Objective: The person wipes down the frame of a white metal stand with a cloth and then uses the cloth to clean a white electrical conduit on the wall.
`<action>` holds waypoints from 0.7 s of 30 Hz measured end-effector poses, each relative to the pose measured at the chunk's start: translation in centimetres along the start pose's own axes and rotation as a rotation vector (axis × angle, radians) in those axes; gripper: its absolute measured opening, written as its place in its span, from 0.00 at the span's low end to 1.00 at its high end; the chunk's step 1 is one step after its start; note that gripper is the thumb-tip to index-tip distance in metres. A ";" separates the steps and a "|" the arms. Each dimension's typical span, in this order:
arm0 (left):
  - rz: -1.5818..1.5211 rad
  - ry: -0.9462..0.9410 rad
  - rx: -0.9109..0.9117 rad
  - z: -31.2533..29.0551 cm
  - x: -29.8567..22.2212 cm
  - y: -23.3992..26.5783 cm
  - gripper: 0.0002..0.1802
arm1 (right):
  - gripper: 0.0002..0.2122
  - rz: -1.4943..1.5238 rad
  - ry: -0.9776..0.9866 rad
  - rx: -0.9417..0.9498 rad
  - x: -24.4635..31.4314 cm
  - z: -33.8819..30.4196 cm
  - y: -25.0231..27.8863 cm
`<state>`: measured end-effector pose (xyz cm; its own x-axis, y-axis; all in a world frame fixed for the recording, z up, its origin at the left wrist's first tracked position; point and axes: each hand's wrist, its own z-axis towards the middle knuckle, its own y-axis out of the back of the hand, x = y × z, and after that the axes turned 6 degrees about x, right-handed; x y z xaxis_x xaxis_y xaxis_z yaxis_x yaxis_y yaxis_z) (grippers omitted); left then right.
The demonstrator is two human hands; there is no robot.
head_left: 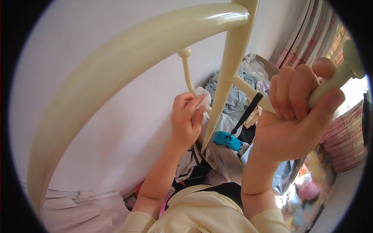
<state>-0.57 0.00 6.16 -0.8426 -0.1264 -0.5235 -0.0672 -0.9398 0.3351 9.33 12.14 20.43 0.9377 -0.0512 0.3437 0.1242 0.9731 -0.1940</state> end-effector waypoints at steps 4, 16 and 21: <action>-0.134 0.019 0.070 -1.3 -1.2 0.0 0.13 | 0.19 0.008 -0.014 0.017 0.1 0.0 -0.2; -0.329 -0.013 0.126 -1.4 0.7 0.1 0.15 | 0.16 -0.017 0.002 -0.037 0.0 0.1 -1.0; -0.113 -0.211 0.110 0.8 2.2 0.6 0.17 | 0.15 -0.021 0.008 -0.013 0.1 0.2 -0.7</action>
<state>-2.88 -0.62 5.87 -0.9184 0.0577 -0.3913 -0.2156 -0.9024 0.3730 9.30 11.50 20.84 0.9374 -0.0737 0.3404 0.1485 0.9687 -0.1991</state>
